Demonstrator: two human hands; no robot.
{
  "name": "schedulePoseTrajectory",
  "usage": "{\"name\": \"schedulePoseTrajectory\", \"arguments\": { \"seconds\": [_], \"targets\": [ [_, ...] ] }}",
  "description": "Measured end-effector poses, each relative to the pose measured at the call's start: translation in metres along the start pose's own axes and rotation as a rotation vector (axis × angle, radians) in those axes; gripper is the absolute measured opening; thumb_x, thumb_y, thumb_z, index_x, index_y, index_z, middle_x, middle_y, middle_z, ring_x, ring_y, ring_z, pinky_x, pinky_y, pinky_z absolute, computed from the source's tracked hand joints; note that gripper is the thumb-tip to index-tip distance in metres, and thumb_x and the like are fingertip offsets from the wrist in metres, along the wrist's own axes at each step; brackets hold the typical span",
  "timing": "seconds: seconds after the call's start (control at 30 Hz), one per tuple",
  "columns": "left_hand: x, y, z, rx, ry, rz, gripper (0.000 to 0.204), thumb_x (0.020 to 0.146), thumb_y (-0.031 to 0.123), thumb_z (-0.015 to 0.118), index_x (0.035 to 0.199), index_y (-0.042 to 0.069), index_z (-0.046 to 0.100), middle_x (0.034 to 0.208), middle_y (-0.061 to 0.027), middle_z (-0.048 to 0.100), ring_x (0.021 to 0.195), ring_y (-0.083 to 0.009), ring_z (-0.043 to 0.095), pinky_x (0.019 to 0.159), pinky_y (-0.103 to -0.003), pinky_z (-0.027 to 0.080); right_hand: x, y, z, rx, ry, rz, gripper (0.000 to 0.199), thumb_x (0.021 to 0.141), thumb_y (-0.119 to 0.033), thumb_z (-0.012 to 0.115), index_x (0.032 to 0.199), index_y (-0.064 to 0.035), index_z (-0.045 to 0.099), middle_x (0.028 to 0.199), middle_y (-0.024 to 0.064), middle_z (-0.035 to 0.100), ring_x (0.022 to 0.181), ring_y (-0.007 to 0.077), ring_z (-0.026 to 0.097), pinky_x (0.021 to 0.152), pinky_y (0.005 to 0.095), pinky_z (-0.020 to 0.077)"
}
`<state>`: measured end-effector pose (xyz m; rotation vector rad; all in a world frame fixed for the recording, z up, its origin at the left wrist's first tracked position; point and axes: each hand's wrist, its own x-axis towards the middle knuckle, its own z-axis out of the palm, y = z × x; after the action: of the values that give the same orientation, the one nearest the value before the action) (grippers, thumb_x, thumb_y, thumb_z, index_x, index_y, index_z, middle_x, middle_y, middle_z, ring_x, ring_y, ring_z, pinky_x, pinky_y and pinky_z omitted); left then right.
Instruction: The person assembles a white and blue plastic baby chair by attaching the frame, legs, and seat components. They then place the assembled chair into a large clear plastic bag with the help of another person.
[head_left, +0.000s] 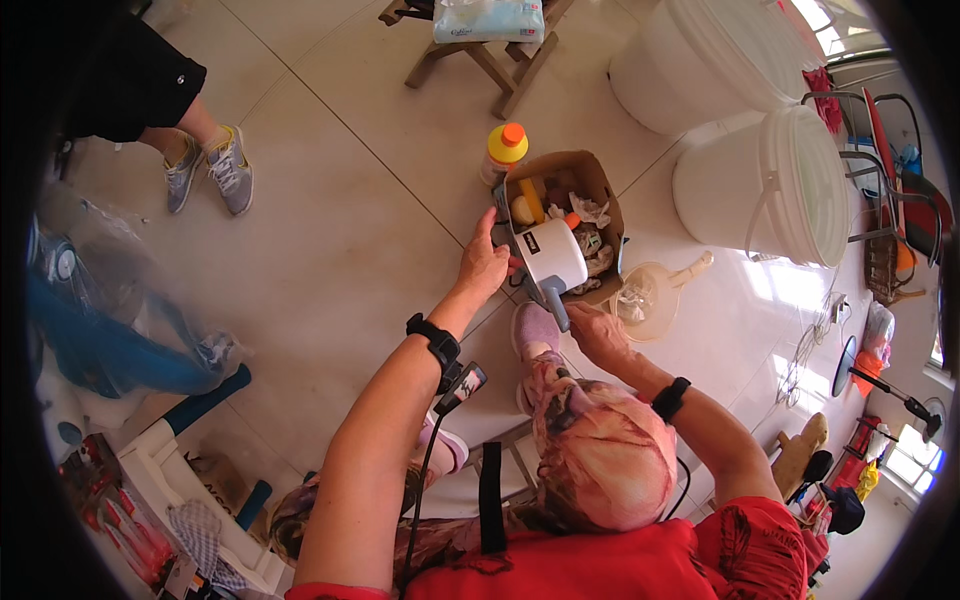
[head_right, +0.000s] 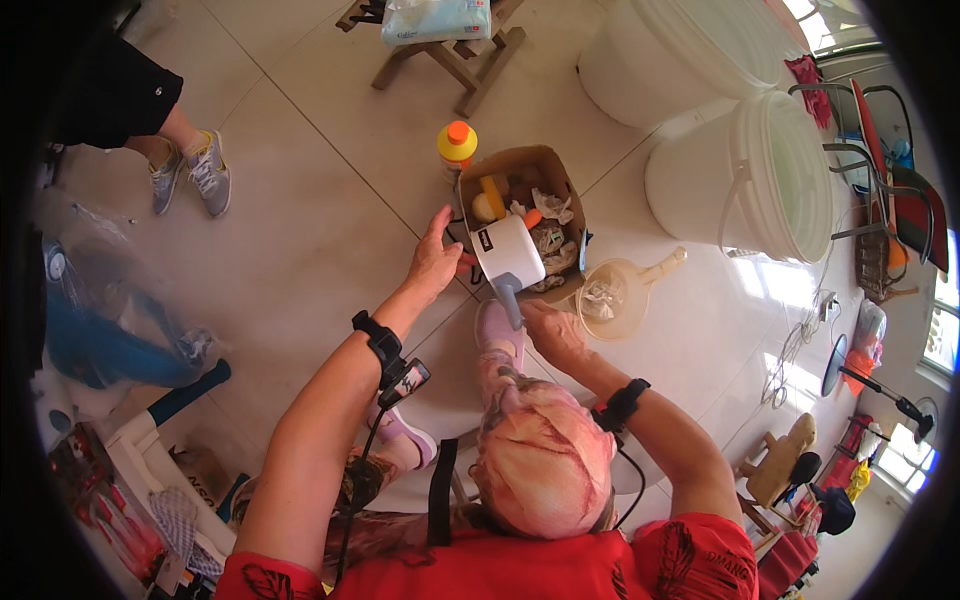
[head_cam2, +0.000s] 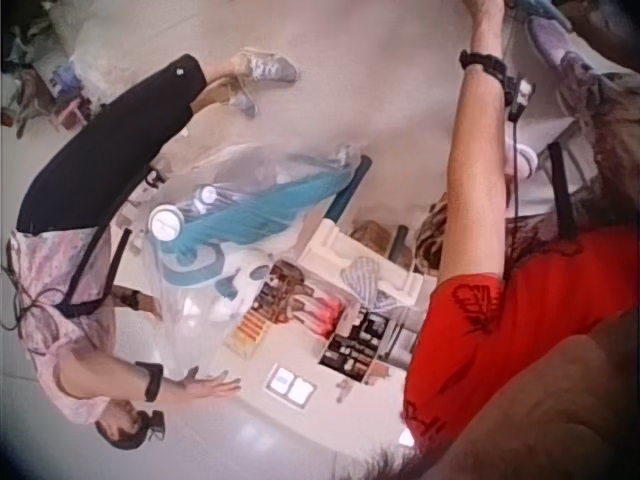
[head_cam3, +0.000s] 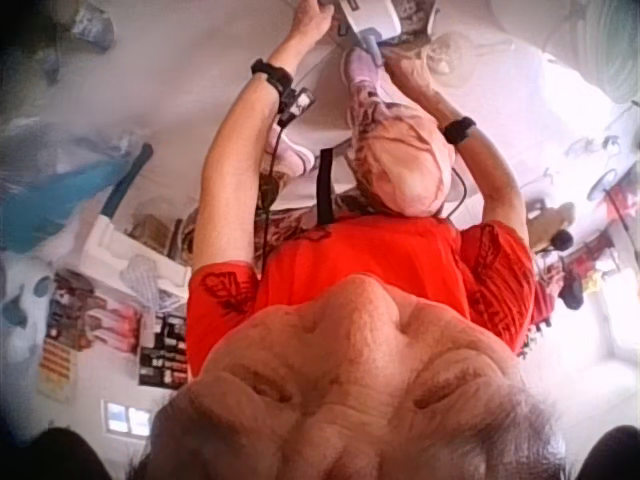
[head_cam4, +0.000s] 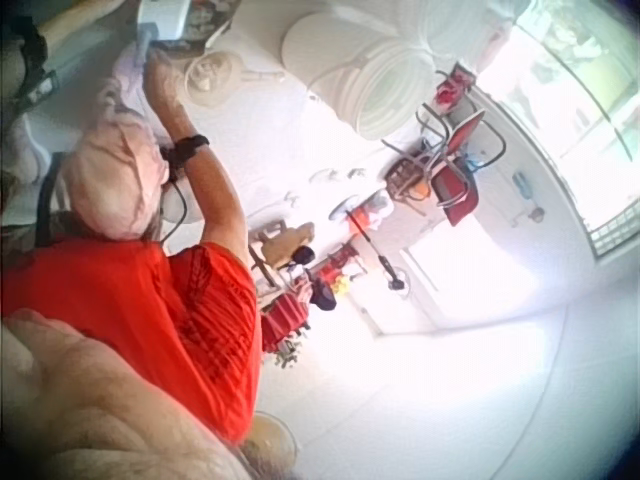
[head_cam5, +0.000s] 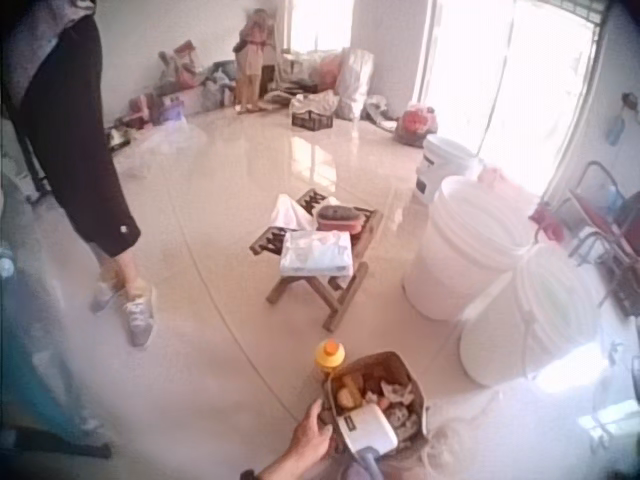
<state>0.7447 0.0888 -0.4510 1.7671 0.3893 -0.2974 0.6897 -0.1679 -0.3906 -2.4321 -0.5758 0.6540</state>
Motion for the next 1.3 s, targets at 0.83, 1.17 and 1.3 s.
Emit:
{"name": "schedulePoseTrajectory", "arguments": {
  "seconds": [0.83, 1.17, 1.3],
  "targets": [
    [0.032, -0.019, -0.022, 0.154, 0.04, 0.052, 0.018, 0.094, 0.015, 0.063, 0.099, 0.001, 0.072, 0.073, -0.0092, 0.069, 0.064, -0.0173, 0.064, 0.063, -0.033, 0.051, 0.204, -0.027, -0.006, 0.193, -0.074, 0.038, 0.019, 0.088, -0.022, 0.063, 0.101, -0.0092, 0.068, 0.094, 0.0171, 0.073, 0.093, 0.0415, 0.069, 0.083, 0.0502, 0.0536],
    [0.03, -0.017, -0.017, 0.127, 0.081, 0.155, 0.019, 0.092, 0.016, 0.064, 0.102, 0.001, 0.072, 0.08, -0.0131, 0.072, 0.069, -0.0224, 0.066, 0.068, -0.039, 0.053, 0.197, -0.024, 0.006, -0.071, 0.021, 0.021, 0.019, 0.091, -0.021, 0.056, 0.101, -0.0067, 0.064, 0.093, 0.0197, 0.072, 0.091, 0.043, 0.068, 0.079, 0.0543, 0.0517],
    [0.033, -0.006, -0.033, 0.258, -0.091, 0.049, 0.02, 0.091, 0.018, 0.062, 0.101, 0.002, 0.071, 0.08, -0.0188, 0.07, 0.074, -0.0253, 0.068, 0.07, -0.04, 0.052, 0.196, -0.031, 0.0, 0.077, -0.047, 0.021, 0.023, 0.092, -0.023, 0.055, 0.105, -0.0052, 0.063, 0.095, 0.0225, 0.072, 0.092, 0.0447, 0.068, 0.082, 0.0528, 0.0525]
  ]
}}
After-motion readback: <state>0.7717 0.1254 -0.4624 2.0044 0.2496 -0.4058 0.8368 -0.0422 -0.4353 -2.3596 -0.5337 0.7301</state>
